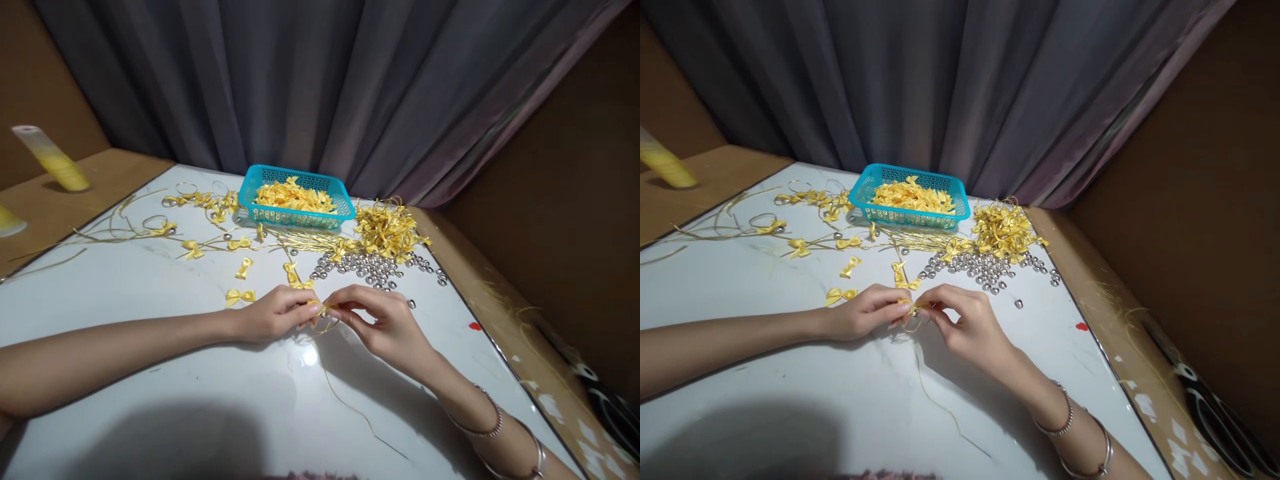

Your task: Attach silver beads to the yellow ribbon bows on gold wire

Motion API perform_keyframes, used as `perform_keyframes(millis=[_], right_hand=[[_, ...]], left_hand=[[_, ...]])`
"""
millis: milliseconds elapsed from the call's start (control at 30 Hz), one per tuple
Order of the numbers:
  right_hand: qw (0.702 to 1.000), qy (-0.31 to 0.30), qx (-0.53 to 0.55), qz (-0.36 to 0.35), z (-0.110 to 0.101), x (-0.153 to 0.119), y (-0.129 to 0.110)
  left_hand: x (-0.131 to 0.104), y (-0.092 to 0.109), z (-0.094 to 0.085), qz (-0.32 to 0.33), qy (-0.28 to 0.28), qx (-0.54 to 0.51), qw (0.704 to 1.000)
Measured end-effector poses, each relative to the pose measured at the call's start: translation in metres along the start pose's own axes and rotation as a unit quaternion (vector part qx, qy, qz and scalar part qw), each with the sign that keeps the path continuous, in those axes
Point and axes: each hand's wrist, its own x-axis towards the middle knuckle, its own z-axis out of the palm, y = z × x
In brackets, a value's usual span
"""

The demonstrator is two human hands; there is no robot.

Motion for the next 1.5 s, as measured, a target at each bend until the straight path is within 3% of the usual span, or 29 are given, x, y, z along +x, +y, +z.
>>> perform_keyframes(millis=[200, 333, 433, 567, 633, 700, 1067, 1267, 1333, 1400, 1500], right_hand=[[0.999, -0.014, 0.034, 0.028, 0.002, -0.002, -0.001], [0.983, 0.026, 0.141, 0.111, 0.005, -0.001, 0.002], [0.952, 0.060, 0.236, 0.184, 0.008, 0.000, 0.004], [0.892, 0.003, 0.360, 0.274, 0.018, 0.000, 0.001], [0.859, -0.025, 0.418, 0.294, 0.024, -0.002, -0.002], [0.846, -0.050, 0.441, 0.296, 0.029, -0.003, -0.005], [0.892, -0.126, 0.320, 0.292, 0.017, -0.003, -0.013], [0.939, -0.141, 0.184, 0.256, 0.013, -0.004, -0.006], [0.965, -0.096, 0.109, 0.218, 0.012, -0.004, -0.004], [0.991, 0.005, 0.020, 0.135, 0.012, -0.003, -0.001], [0.987, 0.134, -0.090, -0.015, 0.014, -0.003, 0.000]], left_hand=[[-0.003, -0.001, 0.002, 0.074, 0.022, 0.107, 0.991], [-0.003, -0.002, 0.004, 0.091, 0.077, 0.142, 0.983], [-0.003, -0.001, 0.004, 0.078, 0.129, 0.144, 0.978], [-0.002, -0.001, 0.004, 0.076, 0.186, 0.157, 0.967], [-0.002, -0.002, 0.005, 0.081, 0.204, 0.166, 0.961], [-0.002, -0.003, 0.006, 0.092, 0.216, 0.173, 0.957], [0.000, -0.007, 0.004, 0.060, 0.256, 0.183, 0.947], [0.000, -0.007, 0.004, 0.054, 0.251, 0.179, 0.950], [-0.001, -0.006, 0.005, 0.055, 0.244, 0.180, 0.951], [-0.001, -0.006, 0.005, 0.062, 0.234, 0.181, 0.953], [-0.002, -0.005, 0.005, 0.080, 0.216, 0.184, 0.956]])
